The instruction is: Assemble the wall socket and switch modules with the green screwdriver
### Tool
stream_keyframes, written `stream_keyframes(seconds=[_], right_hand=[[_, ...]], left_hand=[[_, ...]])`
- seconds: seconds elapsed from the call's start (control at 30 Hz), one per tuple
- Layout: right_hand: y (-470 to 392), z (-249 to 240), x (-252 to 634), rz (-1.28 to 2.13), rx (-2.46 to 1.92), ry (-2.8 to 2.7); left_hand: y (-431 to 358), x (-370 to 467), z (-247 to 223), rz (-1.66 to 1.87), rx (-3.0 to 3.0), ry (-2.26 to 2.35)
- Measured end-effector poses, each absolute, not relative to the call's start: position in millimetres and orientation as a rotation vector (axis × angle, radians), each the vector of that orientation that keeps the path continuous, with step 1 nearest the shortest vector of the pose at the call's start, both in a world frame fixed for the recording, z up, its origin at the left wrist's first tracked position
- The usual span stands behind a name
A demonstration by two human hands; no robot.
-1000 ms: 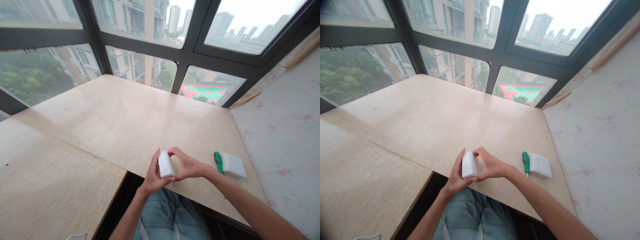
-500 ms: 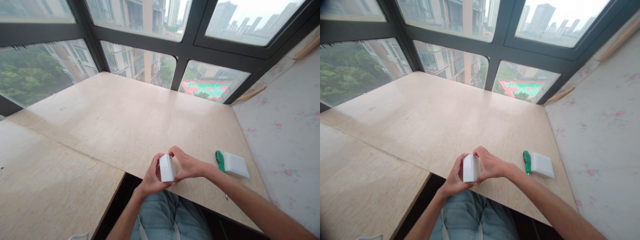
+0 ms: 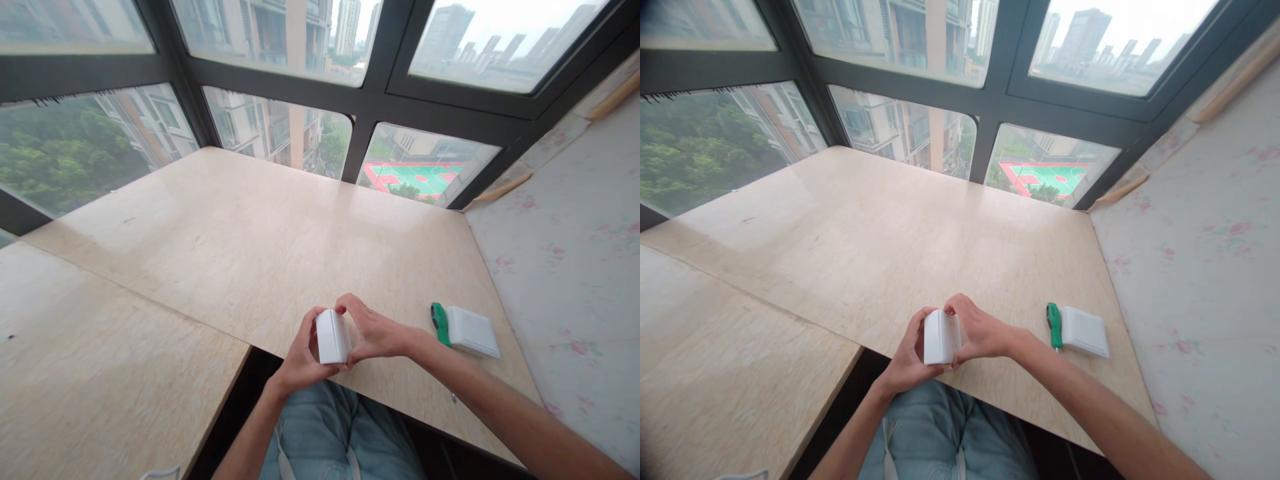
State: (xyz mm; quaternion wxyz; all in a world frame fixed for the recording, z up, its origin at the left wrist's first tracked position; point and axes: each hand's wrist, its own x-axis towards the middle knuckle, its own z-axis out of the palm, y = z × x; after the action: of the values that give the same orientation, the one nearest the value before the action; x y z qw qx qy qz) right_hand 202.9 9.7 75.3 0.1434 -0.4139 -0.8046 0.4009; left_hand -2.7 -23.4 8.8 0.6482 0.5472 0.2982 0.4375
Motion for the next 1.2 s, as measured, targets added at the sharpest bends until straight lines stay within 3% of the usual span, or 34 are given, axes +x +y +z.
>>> stream_keyframes(seconds=[0.6, 0.83, 1.03, 1.2], right_hand=[[51, 94, 196, 1.328, -1.148, -2.328], [44, 98, 181, 1.292, -1.197, -2.119], [25, 122, 167, 1.186, -1.416, -2.256], [21, 129, 173, 1.303, -1.260, -2.314]], left_hand=[[-24, -4, 6, 0.945, 1.267, 0.648], [-33, 7, -15, 1.278, 1.415, 0.826], [-33, 14, -17, 1.545, 1.839, 0.928], [-32, 11, -11, 1.609, 2.058, 0.904]])
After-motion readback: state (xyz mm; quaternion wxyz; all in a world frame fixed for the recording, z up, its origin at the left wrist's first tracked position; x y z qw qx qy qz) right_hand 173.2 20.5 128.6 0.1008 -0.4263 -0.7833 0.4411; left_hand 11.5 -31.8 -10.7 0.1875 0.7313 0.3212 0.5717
